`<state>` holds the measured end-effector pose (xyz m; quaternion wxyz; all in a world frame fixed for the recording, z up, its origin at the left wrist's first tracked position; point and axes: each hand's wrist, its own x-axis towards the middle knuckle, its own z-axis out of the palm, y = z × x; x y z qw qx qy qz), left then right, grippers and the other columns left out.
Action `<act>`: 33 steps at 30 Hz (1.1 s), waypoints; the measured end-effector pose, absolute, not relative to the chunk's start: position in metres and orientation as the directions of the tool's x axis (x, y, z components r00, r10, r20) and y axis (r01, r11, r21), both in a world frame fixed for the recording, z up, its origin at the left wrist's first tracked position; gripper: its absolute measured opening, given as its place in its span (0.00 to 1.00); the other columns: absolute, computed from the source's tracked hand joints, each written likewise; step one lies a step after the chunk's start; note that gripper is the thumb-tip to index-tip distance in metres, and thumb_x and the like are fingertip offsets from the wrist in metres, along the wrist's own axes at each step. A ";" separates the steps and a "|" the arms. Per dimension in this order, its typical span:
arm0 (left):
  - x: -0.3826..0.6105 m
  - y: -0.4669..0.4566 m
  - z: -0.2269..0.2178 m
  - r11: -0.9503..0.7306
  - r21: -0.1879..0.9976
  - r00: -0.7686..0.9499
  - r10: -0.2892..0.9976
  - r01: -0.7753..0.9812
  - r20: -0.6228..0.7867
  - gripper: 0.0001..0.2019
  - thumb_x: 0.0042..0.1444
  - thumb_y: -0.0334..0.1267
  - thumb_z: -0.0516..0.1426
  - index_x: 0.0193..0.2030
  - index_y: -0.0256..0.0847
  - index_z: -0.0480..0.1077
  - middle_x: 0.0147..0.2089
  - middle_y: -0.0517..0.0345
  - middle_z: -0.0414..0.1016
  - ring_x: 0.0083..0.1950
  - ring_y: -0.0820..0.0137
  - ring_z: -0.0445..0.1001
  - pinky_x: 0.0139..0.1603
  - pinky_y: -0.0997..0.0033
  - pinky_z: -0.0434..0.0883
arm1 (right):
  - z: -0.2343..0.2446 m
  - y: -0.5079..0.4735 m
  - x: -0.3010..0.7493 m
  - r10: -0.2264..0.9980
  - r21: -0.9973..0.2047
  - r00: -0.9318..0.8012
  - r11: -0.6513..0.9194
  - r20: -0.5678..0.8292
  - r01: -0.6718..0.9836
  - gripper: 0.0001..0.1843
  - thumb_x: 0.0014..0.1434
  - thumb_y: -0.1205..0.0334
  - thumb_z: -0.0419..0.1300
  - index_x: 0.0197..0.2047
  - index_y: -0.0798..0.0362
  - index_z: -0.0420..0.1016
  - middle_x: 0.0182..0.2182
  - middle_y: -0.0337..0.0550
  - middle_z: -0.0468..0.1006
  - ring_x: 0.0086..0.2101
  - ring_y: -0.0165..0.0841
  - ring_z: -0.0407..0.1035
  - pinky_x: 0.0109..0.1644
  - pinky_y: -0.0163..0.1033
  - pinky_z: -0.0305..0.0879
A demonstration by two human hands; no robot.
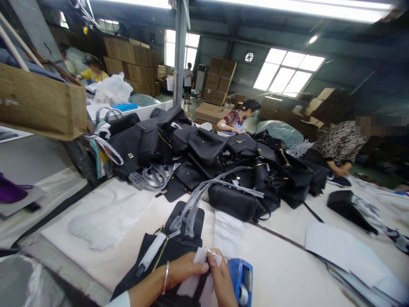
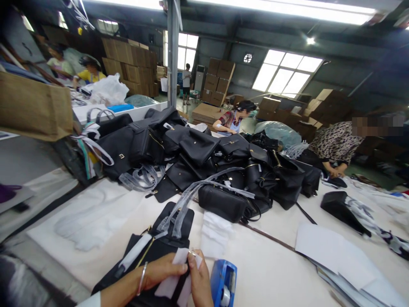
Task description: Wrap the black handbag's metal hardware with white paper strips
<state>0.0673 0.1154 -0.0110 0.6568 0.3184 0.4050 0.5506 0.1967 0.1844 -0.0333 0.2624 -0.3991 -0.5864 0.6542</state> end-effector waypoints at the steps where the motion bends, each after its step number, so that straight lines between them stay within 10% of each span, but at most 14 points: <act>1: 0.068 0.116 -0.012 0.203 0.866 0.060 0.978 -0.457 -0.198 0.23 0.49 0.46 0.62 0.51 0.38 0.73 0.44 0.54 0.79 0.50 0.58 0.73 0.60 0.56 0.60 | -0.034 0.185 0.196 0.810 -0.976 -0.544 -0.178 -0.218 0.127 0.22 0.55 0.39 0.56 0.32 0.50 0.72 0.27 0.38 0.73 0.34 0.36 0.67 0.38 0.36 0.64; 17: 0.097 0.118 -0.030 0.151 0.864 -0.254 0.919 -0.480 -0.301 0.19 0.56 0.45 0.57 0.48 0.33 0.74 0.36 0.50 0.78 0.41 0.60 0.75 0.49 0.61 0.68 | -0.044 0.193 0.192 0.849 -0.963 -0.454 -0.243 -0.269 0.116 0.15 0.53 0.48 0.63 0.27 0.51 0.69 0.22 0.33 0.68 0.26 0.30 0.62 0.31 0.31 0.60; 25: 0.097 0.116 -0.031 0.242 0.770 -0.170 0.895 -0.591 -0.412 0.22 0.54 0.52 0.57 0.47 0.35 0.73 0.30 0.54 0.76 0.29 0.68 0.72 0.33 0.67 0.70 | -0.043 0.196 0.226 0.609 -0.772 -0.704 -0.621 -0.365 -0.137 0.27 0.58 0.42 0.56 0.54 0.49 0.72 0.44 0.49 0.76 0.41 0.38 0.69 0.45 0.41 0.64; 33: 0.094 0.118 -0.031 0.268 0.840 -0.095 0.932 -0.471 -0.351 0.22 0.55 0.54 0.54 0.35 0.34 0.74 0.25 0.54 0.74 0.26 0.67 0.72 0.31 0.68 0.69 | -0.038 0.198 0.218 0.551 -0.860 -0.766 -0.510 -0.330 0.004 0.20 0.56 0.48 0.62 0.44 0.54 0.76 0.20 0.37 0.70 0.21 0.27 0.60 0.27 0.34 0.58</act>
